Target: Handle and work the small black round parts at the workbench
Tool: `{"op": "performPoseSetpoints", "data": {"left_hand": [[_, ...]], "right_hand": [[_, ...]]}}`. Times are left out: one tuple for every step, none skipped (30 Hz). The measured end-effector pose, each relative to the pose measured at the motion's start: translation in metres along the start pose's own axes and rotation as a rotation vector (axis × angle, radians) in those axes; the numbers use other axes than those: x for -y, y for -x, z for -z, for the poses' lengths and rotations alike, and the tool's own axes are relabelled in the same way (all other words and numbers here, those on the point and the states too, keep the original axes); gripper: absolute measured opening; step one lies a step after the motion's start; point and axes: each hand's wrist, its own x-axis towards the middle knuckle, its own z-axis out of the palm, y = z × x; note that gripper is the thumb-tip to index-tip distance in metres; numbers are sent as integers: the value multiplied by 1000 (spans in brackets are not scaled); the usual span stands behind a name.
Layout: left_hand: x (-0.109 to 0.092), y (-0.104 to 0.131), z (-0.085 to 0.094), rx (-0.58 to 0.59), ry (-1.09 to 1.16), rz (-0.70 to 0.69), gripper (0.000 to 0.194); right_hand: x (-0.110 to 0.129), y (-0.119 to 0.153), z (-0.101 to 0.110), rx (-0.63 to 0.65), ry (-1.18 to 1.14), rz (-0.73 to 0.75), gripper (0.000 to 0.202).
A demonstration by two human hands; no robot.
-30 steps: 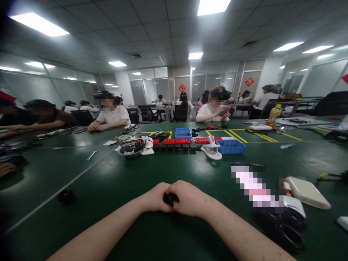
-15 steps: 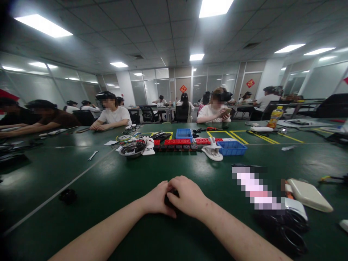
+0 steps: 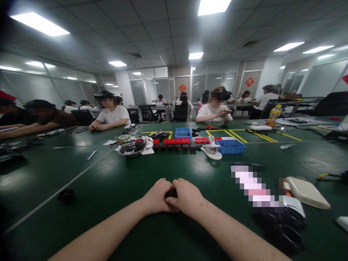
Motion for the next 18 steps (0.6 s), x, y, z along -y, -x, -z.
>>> {"op": "performPoseSetpoints", "data": {"left_hand": [[0,0,1,-2,4,-1,50],[-1,0,1,-3,13,-4,49],[-1,0,2,-3,25,-9,47],[-1,0,3,2,39,-17,45],[-1,0,3,12,54,-28,43],[0,0,4,23,69,-38,41],[1,0,4,38,85,-49,38],[2,0,3,52,101,-58,36],[3,0,3,63,117,-66,35],[5,0,3,70,133,-75,34],[7,0,2,74,145,-86,33],[8,-1,2,81,154,-99,32],[9,-1,1,87,158,-111,31],[11,-1,1,94,159,-119,30],[11,-1,0,100,158,-123,28],[12,-1,0,105,156,-123,27],[13,-1,-1,109,157,-121,26],[13,-1,-1,110,161,-118,25]], "right_hand": [[0,0,1,6,-5,13,24],[-1,0,2,12,-12,34,24],[-1,0,3,16,-20,64,24],[-2,0,4,22,-28,100,24],[-2,1,5,29,-35,139,24],[-3,1,7,39,-42,179,24],[-3,2,8,53,-48,220,26],[-3,3,10,67,-56,262,28],[-4,4,11,80,-65,304,30],[-4,5,13,90,-76,345,32],[-4,6,14,99,-87,379,35],[-4,6,15,111,-97,405,36],[-4,7,16,125,-107,425,37],[-3,7,17,137,-117,441,37],[-4,7,17,149,-128,455,37],[-4,7,16,158,-137,468,38],[-4,7,16,164,-147,479,38],[-4,7,15,167,-154,488,39]]}}
